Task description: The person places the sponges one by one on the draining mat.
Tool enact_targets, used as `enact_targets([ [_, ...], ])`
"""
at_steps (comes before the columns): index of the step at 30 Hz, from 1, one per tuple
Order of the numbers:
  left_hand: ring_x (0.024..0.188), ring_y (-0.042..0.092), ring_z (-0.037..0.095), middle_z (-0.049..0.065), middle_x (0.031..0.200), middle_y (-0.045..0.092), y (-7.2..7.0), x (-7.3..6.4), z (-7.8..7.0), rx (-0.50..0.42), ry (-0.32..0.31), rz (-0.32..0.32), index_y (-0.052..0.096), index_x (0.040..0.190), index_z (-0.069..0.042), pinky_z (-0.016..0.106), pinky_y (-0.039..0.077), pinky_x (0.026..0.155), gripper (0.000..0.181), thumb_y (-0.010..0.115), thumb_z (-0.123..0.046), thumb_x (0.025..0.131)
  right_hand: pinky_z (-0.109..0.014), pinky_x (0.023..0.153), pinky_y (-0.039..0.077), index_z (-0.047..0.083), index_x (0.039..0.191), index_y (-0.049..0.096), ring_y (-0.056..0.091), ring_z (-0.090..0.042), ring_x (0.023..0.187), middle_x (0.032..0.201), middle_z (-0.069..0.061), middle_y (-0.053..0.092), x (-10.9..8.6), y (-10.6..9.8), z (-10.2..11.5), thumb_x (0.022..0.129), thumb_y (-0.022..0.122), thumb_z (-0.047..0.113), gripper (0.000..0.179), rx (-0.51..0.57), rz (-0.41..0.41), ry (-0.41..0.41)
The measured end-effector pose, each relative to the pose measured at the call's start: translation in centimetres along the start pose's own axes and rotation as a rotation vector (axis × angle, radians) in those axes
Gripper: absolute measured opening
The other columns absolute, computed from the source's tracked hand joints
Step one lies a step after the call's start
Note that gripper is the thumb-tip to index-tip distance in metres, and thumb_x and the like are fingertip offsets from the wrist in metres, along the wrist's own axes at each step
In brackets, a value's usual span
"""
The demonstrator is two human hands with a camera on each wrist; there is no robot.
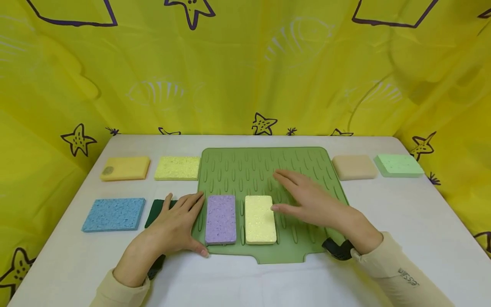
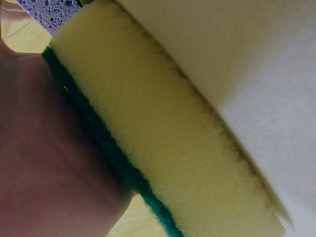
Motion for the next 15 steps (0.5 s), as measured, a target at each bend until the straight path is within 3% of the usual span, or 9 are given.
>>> enact_targets([
  [15,0.146,0.031,0.034,0.014,0.162,0.030,-0.1,0.0,-0.1,0.002,0.002,-0.005,0.034,0.153,-0.001,0.075,0.014,0.113,0.136,0.075,-0.081,0.051,-0.059,0.115,0.032,0.006,0.155,0.030,0.033,-0.039,0.145,0.160,-0.016,0.032,-1.6,-1.5,-3.7,0.095,0.053,0.059,0.084,0.003,-0.059,0.131],
])
Point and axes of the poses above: each hand's wrist, its own x-axis towards the middle knuckle, its own y-axis out of the palm, z = x × y, the point moved 6 cm from there along x, towards the middle knuckle
